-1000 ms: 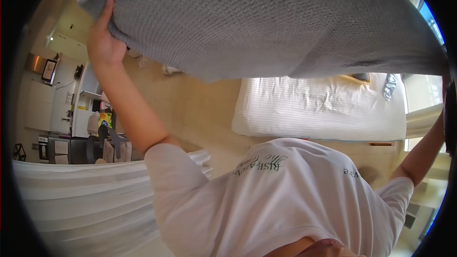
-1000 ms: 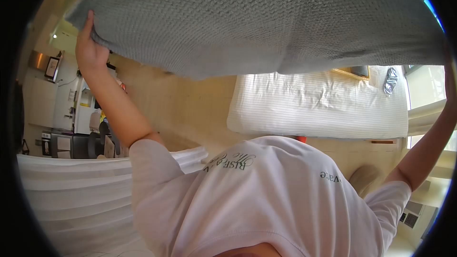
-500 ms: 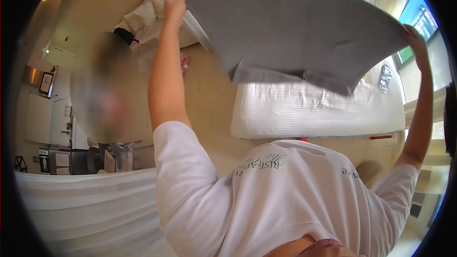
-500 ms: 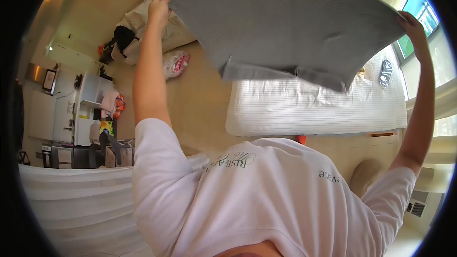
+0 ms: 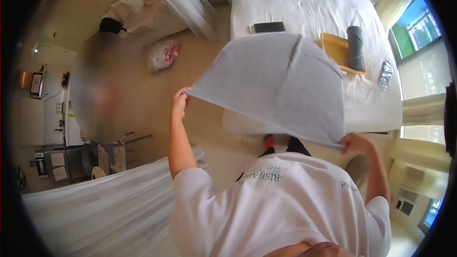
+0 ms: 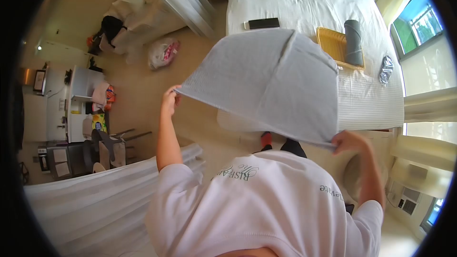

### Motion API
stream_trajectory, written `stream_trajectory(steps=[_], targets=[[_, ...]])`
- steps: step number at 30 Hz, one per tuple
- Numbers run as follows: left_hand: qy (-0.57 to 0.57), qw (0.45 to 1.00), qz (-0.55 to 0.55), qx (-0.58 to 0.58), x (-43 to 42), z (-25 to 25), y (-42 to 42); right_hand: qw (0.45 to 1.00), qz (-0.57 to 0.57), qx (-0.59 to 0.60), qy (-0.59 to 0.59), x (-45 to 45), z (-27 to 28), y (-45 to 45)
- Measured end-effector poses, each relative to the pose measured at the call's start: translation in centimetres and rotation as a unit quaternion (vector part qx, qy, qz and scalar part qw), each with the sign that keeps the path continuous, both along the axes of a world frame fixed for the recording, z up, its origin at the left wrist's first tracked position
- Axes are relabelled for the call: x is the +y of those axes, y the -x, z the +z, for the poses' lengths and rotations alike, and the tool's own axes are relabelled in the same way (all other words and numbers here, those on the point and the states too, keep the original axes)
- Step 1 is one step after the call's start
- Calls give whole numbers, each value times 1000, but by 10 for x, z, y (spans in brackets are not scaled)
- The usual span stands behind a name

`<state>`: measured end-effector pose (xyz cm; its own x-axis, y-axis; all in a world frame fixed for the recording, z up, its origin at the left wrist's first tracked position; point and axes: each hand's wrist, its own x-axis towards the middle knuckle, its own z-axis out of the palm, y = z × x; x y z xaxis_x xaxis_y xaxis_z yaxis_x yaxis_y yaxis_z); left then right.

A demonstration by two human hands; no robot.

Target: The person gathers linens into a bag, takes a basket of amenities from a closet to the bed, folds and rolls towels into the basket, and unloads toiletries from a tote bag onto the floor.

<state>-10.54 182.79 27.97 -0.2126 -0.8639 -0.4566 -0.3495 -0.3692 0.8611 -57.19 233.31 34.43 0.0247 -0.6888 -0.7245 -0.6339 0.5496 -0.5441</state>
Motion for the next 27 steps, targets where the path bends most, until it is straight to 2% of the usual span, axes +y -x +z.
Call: stream_trajectory(steps=[1,3,5,7,8,10,13,14,16,17,18,19,20,21,23,24,25,26,27], targets=[[-57,996,68,21,13,-23,-4,999,16,-22,-24,1,-34,-13],[-116,976,167,74,18,-95,-22,990,-48,-78,-111,-13,-81,-38],[-174,944,263,94,23,-146,-33,977,-89,-121,-149,-3,-158,-59],[-235,902,353,85,29,-183,-30,995,-44,-57,-70,8,-226,-82],[-238,890,382,73,37,-207,-26,991,-27,-75,-104,13,-249,-88],[-209,884,415,51,47,-204,-16,984,11,-93,-149,3,-270,-98],[-152,891,423,60,46,-172,21,983,-41,-176,-27,-10,-261,-69],[-132,895,421,70,46,-159,37,977,-170,-128,0,-19,-262,-52],[-52,957,284,10,54,-139,90,915,-388,-62,96,-39,-283,-1],[-13,976,217,-7,58,-136,124,901,-395,25,179,-45,-304,34],[22,989,147,-26,70,-134,162,869,-445,32,213,-58,-311,65],[60,993,95,-43,89,-122,209,872,-425,169,175,-73,-313,94],[84,995,40,-39,100,-138,243,847,-460,177,199,-83,-328,120],[145,986,-34,-71,118,-126,282,841,-470,196,185,-97,-329,140],[169,975,-100,-105,135,-161,334,799,-565,146,144,-124,-343,167],[176,975,-111,-76,146,-182,350,779,-607,109,110,-137,-350,178],[160,972,-122,-120,157,-217,357,757,-646,72,74,-147,-353,184],[80,986,-102,-101,163,-225,357,787,-616,21,0,-154,-345,194],[1,994,-81,-77,168,-229,355,784,-621,-9,10,-161,-338,196]])
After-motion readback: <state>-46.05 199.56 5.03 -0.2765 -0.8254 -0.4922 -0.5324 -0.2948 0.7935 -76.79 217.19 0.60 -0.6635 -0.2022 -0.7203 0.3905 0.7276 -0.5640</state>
